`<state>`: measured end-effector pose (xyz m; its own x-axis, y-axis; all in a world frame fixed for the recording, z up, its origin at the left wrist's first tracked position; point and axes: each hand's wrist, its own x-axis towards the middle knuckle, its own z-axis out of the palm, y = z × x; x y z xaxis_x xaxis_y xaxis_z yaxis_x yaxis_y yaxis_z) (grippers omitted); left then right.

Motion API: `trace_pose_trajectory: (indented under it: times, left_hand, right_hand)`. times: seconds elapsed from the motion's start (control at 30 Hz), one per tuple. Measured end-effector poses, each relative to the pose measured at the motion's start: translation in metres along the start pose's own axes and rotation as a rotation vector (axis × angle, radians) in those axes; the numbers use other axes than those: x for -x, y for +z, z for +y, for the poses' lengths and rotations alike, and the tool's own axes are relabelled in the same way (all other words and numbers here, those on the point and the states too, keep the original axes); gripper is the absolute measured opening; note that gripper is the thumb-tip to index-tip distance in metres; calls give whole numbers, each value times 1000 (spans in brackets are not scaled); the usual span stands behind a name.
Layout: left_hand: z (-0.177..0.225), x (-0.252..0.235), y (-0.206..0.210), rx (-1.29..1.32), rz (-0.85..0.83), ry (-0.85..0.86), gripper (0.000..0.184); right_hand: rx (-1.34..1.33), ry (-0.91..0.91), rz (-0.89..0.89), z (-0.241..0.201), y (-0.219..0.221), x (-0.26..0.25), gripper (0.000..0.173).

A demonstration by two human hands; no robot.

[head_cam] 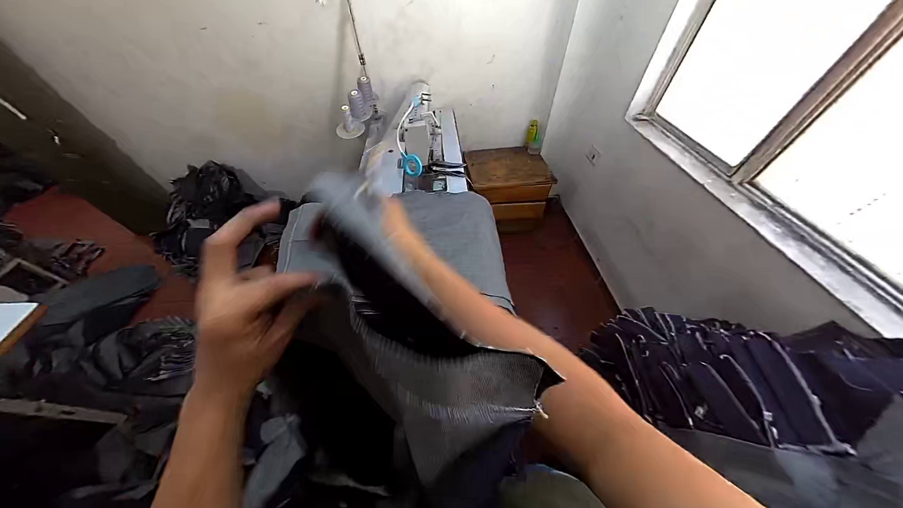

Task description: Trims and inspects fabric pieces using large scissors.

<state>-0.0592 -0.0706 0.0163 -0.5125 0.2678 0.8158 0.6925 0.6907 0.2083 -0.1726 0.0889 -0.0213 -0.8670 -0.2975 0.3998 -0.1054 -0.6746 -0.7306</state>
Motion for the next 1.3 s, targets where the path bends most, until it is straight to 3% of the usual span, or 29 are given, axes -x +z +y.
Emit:
trace_pose_trajectory:
  times: [0.07,0.17,0.27,0.43,0.5,0.6,0.7,0.8,0.9,0.97,1.07,1.17,1.3]
  left_hand:
    - [-14,-1,13,136,-68,-135,13]
    - [-17,26,29,45,-18,-283,16]
    - [-7,40,44,-145,68,-333,18]
    - [-3,35,47,-577,54,-351,42]
    - [0,38,50,-572,-10,-354,42]
    - [-2,41,54,-435,-56,-324,35]
    - [-10,55,51,-269,-48,-278,27]
    - [-1,70,63,-85,-4,-244,21]
    - [12,80,82,119,-8,-349,24]
    - [12,71,77,82,-9,-398,25]
    - [-5,39,43,-111,56,-379,33]
    - [-13,14,14,-125,18,-343,32]
    - [8,-21,5,-84,-92,-333,29]
  right_hand:
    - [-105,287,-47,5,33,23,15]
    - [15,451,-113,11,14,27,10]
    - [364,437,-127,-5,-18,31,21]
    - [458,186,-198,-69,-109,114,73]
    - [609,155,-80,-64,-116,147,61]
    - [920,160,135,-45,-127,140,24]
    - [884,162,45,-69,-148,111,24]
    - [1002,-62,-173,-104,-156,81,20]
    - [1189,-230,-393,-144,-151,43,18]
    - [1213,-191,-505,-164,-146,22,18]
    - [1135,-155,-601,-157,-132,10,21]
    - [1100,-248,-560,-155,-117,2,19]
    - [977,-479,-266,-178,-115,-14,25]
